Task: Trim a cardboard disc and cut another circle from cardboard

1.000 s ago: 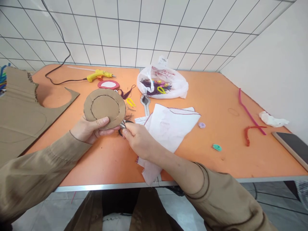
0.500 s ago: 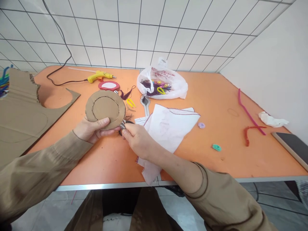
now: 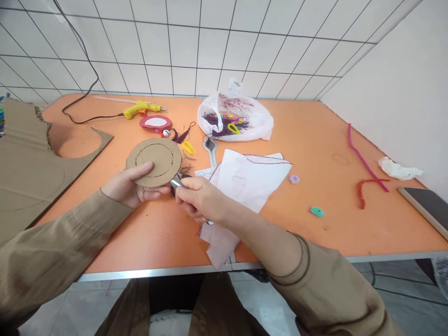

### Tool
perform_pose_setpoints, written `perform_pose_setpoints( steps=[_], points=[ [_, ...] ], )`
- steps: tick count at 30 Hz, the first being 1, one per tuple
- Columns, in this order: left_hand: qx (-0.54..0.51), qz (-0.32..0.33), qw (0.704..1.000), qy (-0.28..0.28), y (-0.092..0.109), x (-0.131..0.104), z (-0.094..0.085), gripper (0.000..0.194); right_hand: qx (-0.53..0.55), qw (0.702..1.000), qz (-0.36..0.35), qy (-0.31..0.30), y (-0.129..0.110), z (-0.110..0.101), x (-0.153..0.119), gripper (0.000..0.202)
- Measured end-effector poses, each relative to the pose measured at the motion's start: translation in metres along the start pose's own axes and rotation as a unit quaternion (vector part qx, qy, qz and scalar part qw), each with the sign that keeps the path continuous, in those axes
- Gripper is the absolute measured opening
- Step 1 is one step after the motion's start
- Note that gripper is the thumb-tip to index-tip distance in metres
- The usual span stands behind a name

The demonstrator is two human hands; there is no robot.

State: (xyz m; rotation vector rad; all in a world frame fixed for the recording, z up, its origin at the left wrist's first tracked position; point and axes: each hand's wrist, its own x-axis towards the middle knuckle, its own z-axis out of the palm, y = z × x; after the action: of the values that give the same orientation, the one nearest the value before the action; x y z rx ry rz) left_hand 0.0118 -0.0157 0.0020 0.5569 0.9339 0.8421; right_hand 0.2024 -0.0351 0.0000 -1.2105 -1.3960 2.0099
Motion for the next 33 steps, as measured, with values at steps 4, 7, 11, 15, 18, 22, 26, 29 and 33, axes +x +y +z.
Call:
perform_pose_setpoints(
  steps=[4,7,11,15,18,22,26,29,33],
  points=[
    [-0.020,-0.070,0.996,0.053,0.003,0.005,0.002,0.044,0.070,0.996,0.056,-0.017,-0.004,0.003,-0.003,0.022],
    [-0.031,-0.092,0.993,0.059,0.006,0.005,0.004,0.047,0.103,0.991,0.082,-0.034,-0.005,0.004,-0.004,0.020],
    [-0.043,-0.096,0.993,0.051,0.007,0.006,0.004,0.048,0.117,0.988,0.095,-0.042,-0.005,0.004,-0.005,0.019],
    [-0.042,-0.091,0.994,0.054,0.006,0.006,0.001,0.048,0.121,0.986,0.107,-0.046,-0.006,0.004,-0.004,0.021],
    [-0.030,-0.087,0.994,0.054,0.006,0.006,0.001,0.048,0.122,0.985,0.116,-0.047,-0.007,0.004,-0.004,0.022],
    [-0.025,-0.064,0.995,0.069,0.008,0.005,0.001,0.048,0.114,0.986,0.115,-0.035,-0.008,0.004,-0.003,0.021],
    [-0.065,-0.051,0.995,0.063,0.010,0.007,-0.002,0.048,0.110,0.988,0.097,-0.041,-0.005,0.004,-0.003,0.023],
    [-0.100,-0.071,0.992,0.029,0.011,0.009,-0.009,0.047,0.099,0.993,0.047,-0.037,-0.001,0.004,-0.003,0.026],
    [-0.138,-0.052,0.986,-0.076,0.012,0.007,-0.016,0.048,0.045,0.998,-0.047,-0.024,0.002,0.004,-0.002,0.024]
  ],
)
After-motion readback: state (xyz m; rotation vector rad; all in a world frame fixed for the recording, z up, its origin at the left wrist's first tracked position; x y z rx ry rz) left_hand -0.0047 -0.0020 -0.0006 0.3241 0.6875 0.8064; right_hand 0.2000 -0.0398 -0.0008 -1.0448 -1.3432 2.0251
